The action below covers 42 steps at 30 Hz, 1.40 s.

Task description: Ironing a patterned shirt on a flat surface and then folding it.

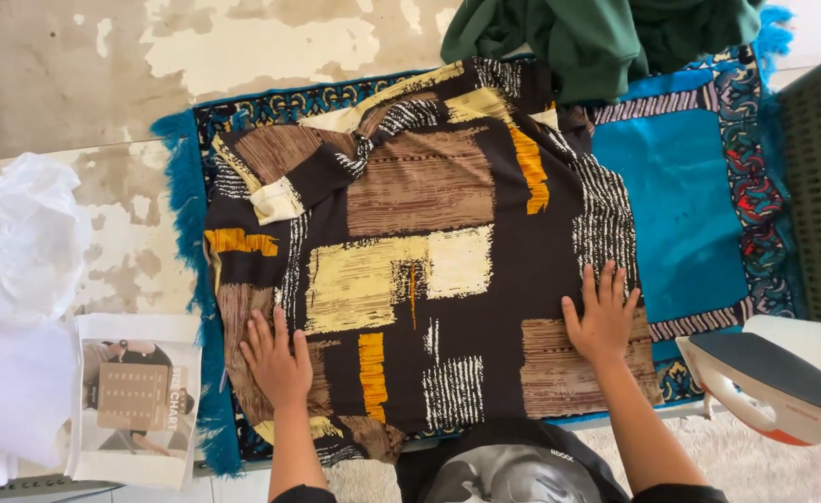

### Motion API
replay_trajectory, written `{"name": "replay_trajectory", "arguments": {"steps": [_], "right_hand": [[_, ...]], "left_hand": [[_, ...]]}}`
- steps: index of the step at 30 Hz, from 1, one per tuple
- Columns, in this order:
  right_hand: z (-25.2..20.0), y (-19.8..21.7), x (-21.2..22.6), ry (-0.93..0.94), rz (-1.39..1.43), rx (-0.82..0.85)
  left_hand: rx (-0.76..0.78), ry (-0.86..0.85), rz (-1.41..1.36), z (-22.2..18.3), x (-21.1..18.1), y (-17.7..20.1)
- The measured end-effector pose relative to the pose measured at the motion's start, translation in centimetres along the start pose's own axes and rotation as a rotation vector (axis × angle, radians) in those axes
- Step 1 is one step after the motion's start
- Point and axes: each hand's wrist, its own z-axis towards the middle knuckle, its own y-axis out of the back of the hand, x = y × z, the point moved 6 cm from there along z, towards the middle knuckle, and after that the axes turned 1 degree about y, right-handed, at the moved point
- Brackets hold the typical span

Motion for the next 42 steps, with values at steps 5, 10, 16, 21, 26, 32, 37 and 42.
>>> {"name": "replay_trajectory", "arguments": {"steps": [5,10,16,21,26,32,37,42], "right_hand": [[0.2,0.2,0.2,-0.002,-0.034,0.009],[-0.9,0.9,0.5,0.038,-0.014,0.005],[-8.2,1.4,1.8,0.094,-0.067,0.102],[-12.4,0.9,-1.8,-0.028,-0.021,0.085],[-14.0,1.3,-4.2,-0.091,-0.006,0.086],[-13.0,1.1,-3.7,-0.205,0.033,0.142],[-9.3,0.8,-1.4,-0.068,-0.003,0.011],[0.5,1.6,1.1,0.055,0.015,-0.018]], "left_hand": [[-0.04,0.014,-0.006,0.0,0.0,0.5],[-0.084,0.021,0.051,-0.3,-0.2,0.6],[-0.08,-0.266,0.027,-6.3,-10.7,1.2],[0.021,-0.272,0.159,-12.7,-10.3,-3.9],[0.083,-0.114,0.229,-14.6,-7.3,-4.3],[0.114,0.166,0.182,-12.9,-5.2,-1.8],[-0.096,0.301,-0.057,-8.3,-7.9,0.8],[-0.069,-0.139,-0.049,-1.0,-11.7,-1.3]]}}
